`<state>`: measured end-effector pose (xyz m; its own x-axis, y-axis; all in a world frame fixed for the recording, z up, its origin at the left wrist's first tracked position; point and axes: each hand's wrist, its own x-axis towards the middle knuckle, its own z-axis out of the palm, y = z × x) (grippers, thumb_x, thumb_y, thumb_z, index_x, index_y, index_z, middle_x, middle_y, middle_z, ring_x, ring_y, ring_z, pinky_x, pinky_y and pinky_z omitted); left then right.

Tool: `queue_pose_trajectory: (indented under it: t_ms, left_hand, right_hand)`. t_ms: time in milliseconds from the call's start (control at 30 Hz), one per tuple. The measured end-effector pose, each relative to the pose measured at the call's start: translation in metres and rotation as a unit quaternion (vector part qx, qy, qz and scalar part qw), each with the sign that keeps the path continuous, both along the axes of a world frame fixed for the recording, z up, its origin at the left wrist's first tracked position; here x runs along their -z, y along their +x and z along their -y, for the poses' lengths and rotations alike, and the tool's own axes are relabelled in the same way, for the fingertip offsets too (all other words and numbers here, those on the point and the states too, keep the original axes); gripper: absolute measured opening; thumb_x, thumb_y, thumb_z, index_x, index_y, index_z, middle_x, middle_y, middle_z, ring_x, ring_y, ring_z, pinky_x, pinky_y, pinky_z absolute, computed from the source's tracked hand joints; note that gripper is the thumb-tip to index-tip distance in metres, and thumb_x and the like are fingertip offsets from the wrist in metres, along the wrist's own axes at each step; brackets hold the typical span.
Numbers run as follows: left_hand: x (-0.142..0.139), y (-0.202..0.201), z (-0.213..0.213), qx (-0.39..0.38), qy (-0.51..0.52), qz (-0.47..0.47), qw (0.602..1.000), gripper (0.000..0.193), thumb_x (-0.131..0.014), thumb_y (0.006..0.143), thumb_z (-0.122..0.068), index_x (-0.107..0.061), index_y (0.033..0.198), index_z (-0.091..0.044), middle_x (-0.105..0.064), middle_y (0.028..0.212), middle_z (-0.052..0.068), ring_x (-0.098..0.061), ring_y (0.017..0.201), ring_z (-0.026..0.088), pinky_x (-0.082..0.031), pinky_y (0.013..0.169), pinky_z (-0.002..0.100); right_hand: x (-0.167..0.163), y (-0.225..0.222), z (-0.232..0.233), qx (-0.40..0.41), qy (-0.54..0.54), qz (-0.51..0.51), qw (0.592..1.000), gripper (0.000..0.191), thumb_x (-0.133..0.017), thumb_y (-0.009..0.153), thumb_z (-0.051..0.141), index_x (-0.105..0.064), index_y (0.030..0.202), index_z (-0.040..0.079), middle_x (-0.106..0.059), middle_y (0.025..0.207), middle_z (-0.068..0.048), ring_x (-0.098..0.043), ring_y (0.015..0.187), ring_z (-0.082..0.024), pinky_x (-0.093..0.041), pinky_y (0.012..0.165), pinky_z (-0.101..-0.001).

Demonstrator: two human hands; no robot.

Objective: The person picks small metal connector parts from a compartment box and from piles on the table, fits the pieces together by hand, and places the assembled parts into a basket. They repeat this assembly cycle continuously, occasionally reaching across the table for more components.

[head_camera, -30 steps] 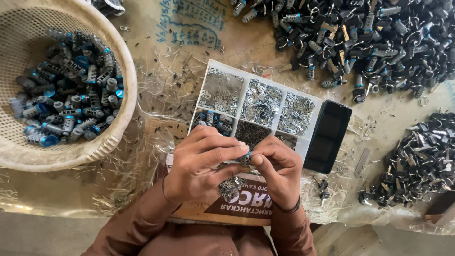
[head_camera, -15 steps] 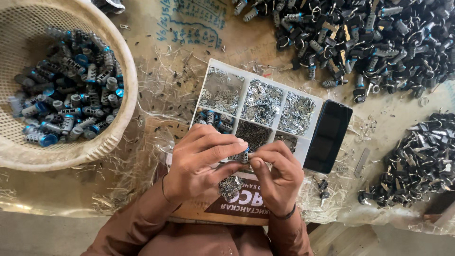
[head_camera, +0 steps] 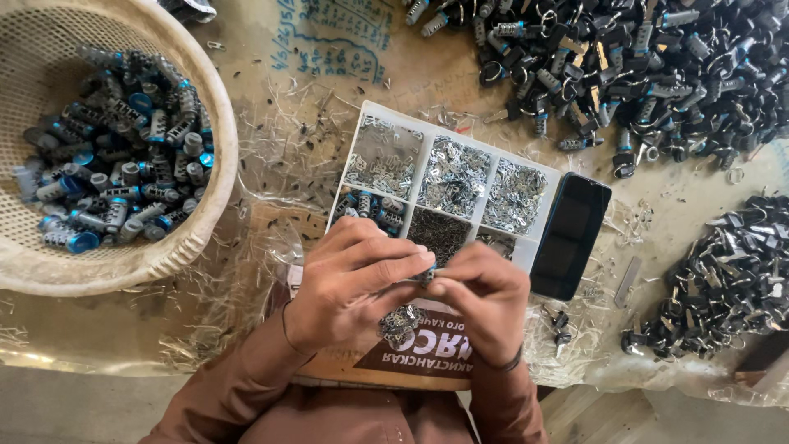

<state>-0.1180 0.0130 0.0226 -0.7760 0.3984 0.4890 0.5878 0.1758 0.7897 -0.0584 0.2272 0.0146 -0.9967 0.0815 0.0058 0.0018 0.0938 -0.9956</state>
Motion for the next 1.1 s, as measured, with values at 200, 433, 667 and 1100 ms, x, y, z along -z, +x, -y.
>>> queue_pose_trajectory:
  t_ms: [200,433,667,1100]
  left_hand:
    - [-0.002,-0.002,-0.004,-0.050,-0.040,0.008,0.998,0.040,-0.086,0.082,-0.016,-0.073,0.120,-0.010,-0.071,0.116,0.004,-0.067,0.102,0.024,-0.052,0.094,0.039]
    - [-0.002,-0.004,-0.003,-0.062,-0.084,-0.021,0.994,0.039,-0.084,0.085,-0.019,-0.072,0.120,-0.007,-0.070,0.116,0.005,-0.064,0.100,0.026,-0.050,0.095,0.041]
    - [0.001,-0.002,-0.004,-0.071,-0.077,-0.030,0.994,0.041,-0.086,0.085,-0.019,-0.071,0.122,-0.009,-0.069,0.114,0.003,-0.064,0.101,0.025,-0.051,0.095,0.040]
    - [0.000,-0.002,-0.001,-0.061,-0.089,-0.062,0.992,0.047,-0.089,0.080,-0.023,-0.072,0.121,-0.009,-0.066,0.110,0.002,-0.061,0.099,0.024,-0.050,0.093,0.040]
  right_hand:
    - [-0.013,-0.028,0.013,0.049,0.379,-0.086,0.920,0.023,-0.086,0.074,0.009,-0.077,0.094,0.003,-0.064,0.084,-0.005,-0.055,0.066,-0.015,-0.044,0.056,-0.0279]
    - [-0.034,-0.036,0.027,0.072,0.453,-0.141,0.878,0.015,-0.085,0.085,0.004,-0.078,0.098,0.005,-0.067,0.087,-0.006,-0.061,0.073,-0.021,-0.048,0.066,-0.0309]
    - [-0.024,-0.019,0.022,0.052,0.295,-0.075,0.951,0.016,-0.079,0.088,-0.001,-0.076,0.103,0.002,-0.071,0.094,-0.007,-0.069,0.082,-0.014,-0.054,0.075,-0.0258]
    - [-0.027,-0.016,0.022,0.018,0.274,-0.099,0.957,0.007,-0.076,0.089,0.002,-0.073,0.096,0.003,-0.068,0.091,-0.006,-0.059,0.087,-0.021,-0.048,0.079,-0.0317]
